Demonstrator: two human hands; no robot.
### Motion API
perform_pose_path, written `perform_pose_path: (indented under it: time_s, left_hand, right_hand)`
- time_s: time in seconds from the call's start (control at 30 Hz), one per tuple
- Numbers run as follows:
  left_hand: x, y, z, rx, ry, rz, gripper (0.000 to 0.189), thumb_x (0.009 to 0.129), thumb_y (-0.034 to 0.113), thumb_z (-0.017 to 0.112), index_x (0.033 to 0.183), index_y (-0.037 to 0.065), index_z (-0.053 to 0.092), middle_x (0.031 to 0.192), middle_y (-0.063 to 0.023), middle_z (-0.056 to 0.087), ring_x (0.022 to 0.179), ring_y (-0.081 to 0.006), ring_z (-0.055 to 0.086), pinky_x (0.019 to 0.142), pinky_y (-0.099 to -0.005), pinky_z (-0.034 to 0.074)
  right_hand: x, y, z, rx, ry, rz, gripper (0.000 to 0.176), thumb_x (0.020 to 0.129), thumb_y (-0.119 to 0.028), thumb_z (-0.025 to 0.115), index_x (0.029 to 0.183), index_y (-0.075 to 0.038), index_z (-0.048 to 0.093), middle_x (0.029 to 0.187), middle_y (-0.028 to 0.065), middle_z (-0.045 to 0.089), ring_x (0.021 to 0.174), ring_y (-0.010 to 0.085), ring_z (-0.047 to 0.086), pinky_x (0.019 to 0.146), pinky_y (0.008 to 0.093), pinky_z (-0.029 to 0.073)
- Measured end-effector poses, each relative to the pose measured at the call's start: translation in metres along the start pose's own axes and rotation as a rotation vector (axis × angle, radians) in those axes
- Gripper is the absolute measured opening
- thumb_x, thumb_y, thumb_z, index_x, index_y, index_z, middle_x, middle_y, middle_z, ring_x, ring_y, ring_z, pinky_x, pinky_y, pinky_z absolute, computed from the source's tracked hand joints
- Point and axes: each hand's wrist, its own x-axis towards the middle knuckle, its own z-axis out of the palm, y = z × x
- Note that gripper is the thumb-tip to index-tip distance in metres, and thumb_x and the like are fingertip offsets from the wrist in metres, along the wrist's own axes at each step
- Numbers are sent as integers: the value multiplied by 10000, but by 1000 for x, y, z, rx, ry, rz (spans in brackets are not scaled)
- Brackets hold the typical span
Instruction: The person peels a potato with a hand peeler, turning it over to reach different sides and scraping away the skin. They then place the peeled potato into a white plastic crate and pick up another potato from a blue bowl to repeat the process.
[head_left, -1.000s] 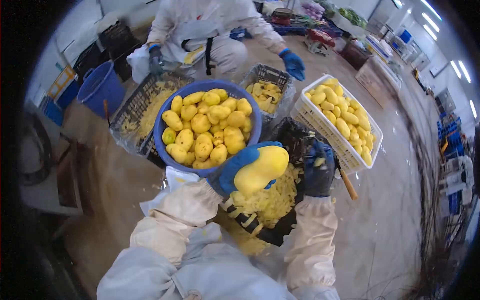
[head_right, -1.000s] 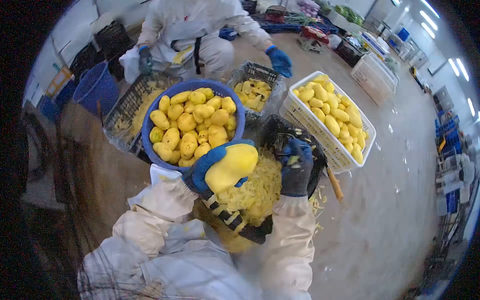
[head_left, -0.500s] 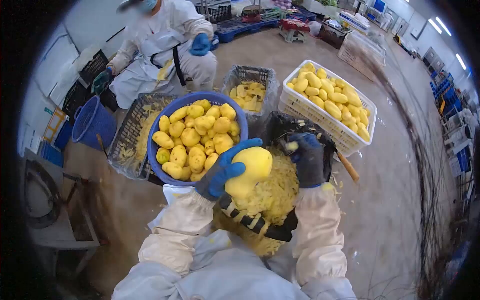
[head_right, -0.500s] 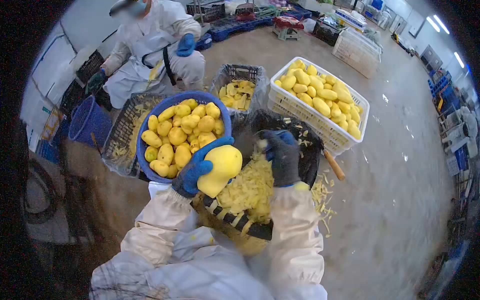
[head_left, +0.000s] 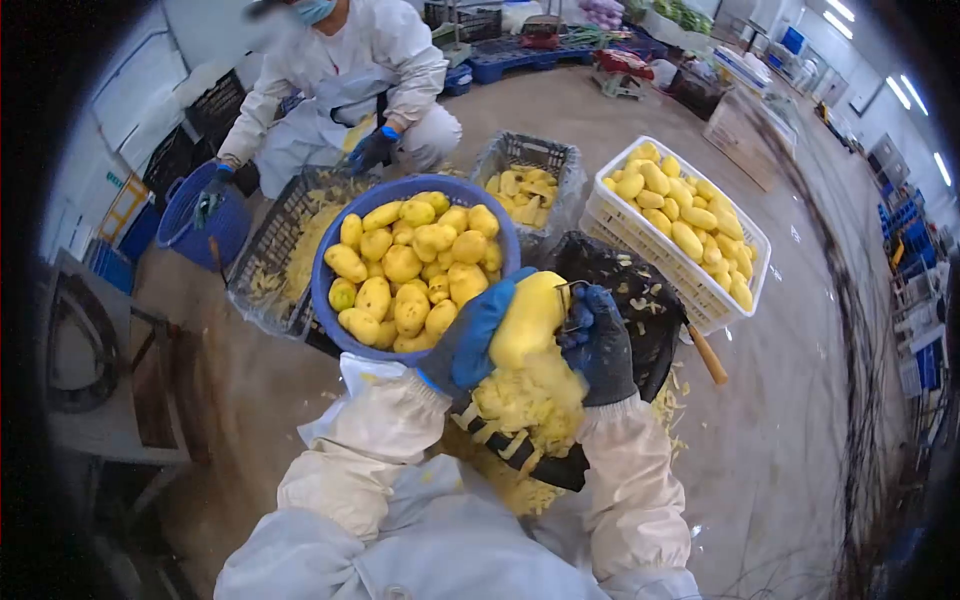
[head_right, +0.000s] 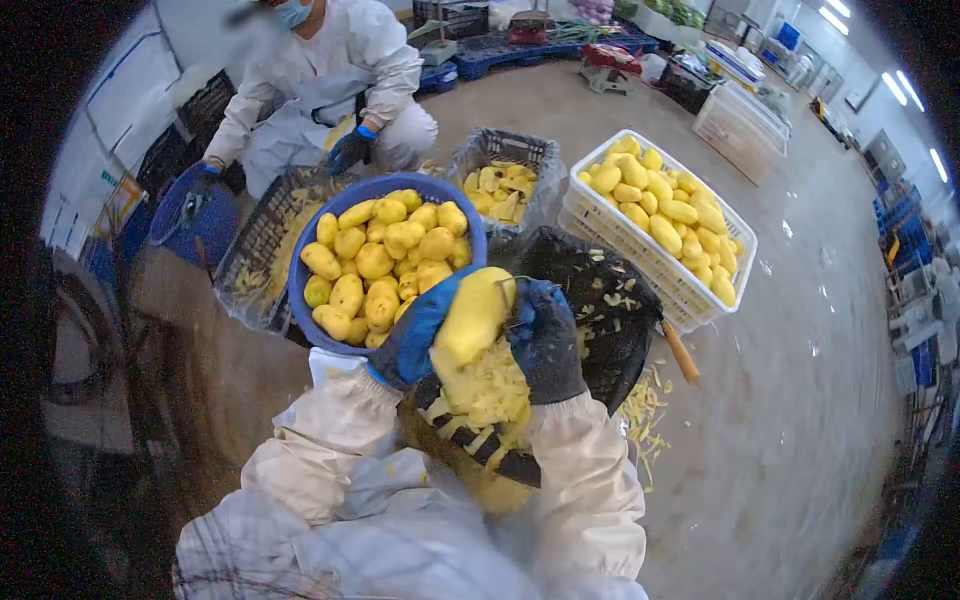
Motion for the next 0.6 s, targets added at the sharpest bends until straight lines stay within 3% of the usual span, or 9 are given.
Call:
perform_pose_path:
  time_s: [0.07, 0.2, 0.27, 0.33, 0.4, 0.47, 0.5, 0.53, 0.6]
  left_hand:
    - [-2, -7, 1, -291, 83, -247, 362, 998, 276, 432, 1269, 40, 476, 1117, -57, 573, 970, -164, 573, 871, -291, 469]
    - [-8, -4, -7, -460, 177, -486, 362, 971, 317, 481, 1191, 32, 521, 1039, -70, 607, 889, -162, 588, 803, -296, 493]
    - [-5, -26, -13, -1125, -146, -416, 421, 970, 304, 502, 1277, 19, 470, 1115, -117, 599, 982, -205, 609, 840, -353, 532]
    - [-8, -47, -20, -1221, 17, -479, 449, 949, 355, 533, 1253, 27, 491, 1070, -119, 617, 963, -222, 616, 793, -351, 543]
    - [-9, -52, -30, -1367, -24, -590, 458, 934, 354, 557, 1258, 37, 494, 1086, -116, 622, 960, -227, 625, 782, -367, 545]
    - [-9, -52, -25, -1316, 21, -604, 476, 921, 353, 581, 1276, 51, 485, 1117, -127, 619, 943, -229, 638, 801, -385, 547]
    - [-11, -50, -21, -1135, 59, -584, 492, 918, 353, 586, 1290, 52, 473, 1127, -136, 614, 950, -243, 638, 806, -396, 549]
    - [-13, -47, -18, -953, 94, -568, 509, 915, 354, 591, 1304, 52, 461, 1136, -146, 610, 956, -258, 639, 810, -407, 551]
    - [-17, -45, -18, -849, 93, -653, 546, 910, 364, 596, 1323, 46, 435, 1151, -176, 597, 988, -320, 627, 785, -415, 565]
  right_hand:
    - [3, 11, 3, -42, 68, -41, 202, 938, -314, 571, 978, -117, 595, 680, -57, 512, 589, 53, 480, 542, 185, 408]
    - [-4, 14, 20, -218, 61, -78, 193, 935, -278, 580, 952, -87, 597, 680, -36, 523, 560, 62, 476, 496, 187, 385]
    - [-10, 14, 42, -269, -6, -106, 176, 930, -248, 591, 931, -72, 602, 680, -25, 539, 551, 63, 484, 481, 188, 380]
    - [-23, 27, 67, -899, 73, -128, 83, 877, -124, 646, 870, -49, 611, 716, 8, 596, 557, 62, 531, 488, 208, 415]
    - [-21, 35, 57, -1006, 20, -260, 76, 861, -105, 658, 841, -40, 624, 755, 29, 630, 588, 74, 557, 498, 214, 417]
    - [-15, 19, 56, -806, 198, -168, 78, 866, -115, 647, 843, -45, 624, 733, 12, 616, 586, 78, 545, 512, 210, 409]
    - [-6, 13, 39, -685, 252, -257, 100, 878, -144, 632, 846, -50, 626, 715, 1, 601, 580, 70, 529, 519, 198, 401]
    - [-1, -3, 28, -823, 269, -305, 131, 893, -177, 619, 857, -52, 626, 710, -2, 596, 570, 70, 520, 520, 197, 402]
    - [11, -12, -5, -1167, 281, -656, 130, 889, -182, 631, 875, -53, 624, 710, 6, 600, 566, 73, 523, 515, 200, 410]
